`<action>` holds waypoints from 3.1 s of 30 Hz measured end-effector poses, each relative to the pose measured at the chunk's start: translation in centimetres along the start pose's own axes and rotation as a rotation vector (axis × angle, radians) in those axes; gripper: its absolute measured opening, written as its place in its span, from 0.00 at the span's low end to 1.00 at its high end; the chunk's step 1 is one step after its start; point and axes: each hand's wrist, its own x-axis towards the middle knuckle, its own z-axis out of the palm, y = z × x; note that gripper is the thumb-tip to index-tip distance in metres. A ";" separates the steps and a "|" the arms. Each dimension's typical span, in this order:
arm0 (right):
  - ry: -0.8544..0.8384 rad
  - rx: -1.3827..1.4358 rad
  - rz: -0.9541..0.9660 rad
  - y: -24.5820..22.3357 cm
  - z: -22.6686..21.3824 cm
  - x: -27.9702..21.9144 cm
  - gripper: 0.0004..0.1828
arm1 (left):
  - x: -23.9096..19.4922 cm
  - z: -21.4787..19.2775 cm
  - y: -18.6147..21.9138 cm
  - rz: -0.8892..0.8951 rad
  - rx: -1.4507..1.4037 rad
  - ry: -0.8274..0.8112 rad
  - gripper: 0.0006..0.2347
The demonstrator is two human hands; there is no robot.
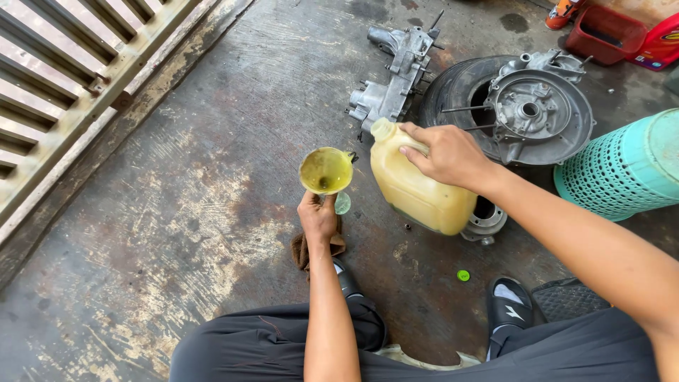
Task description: The person cleans a metal engine cylinder head using a cloth and a liquid from a yellow container. They wipe the exterior and interior of the cylinder, then pour the liquid into a small plastic bottle and shake it.
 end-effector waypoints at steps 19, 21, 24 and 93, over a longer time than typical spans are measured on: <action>0.094 0.170 0.155 2.9 14.8 7.6 0.32 | -1.3 -1.1 0.6 -0.014 0.055 -0.038 0.07; 0.093 0.163 0.160 3.2 14.8 7.8 0.33 | -1.5 -0.9 0.3 -0.005 0.048 -0.057 0.07; 0.110 0.181 0.136 3.5 14.7 7.6 0.34 | -1.6 -0.6 0.1 -0.038 0.041 -0.055 0.07; 0.541 0.327 -0.255 6.2 5.5 -13.8 0.12 | -7.7 12.5 4.0 0.064 0.078 -0.517 0.10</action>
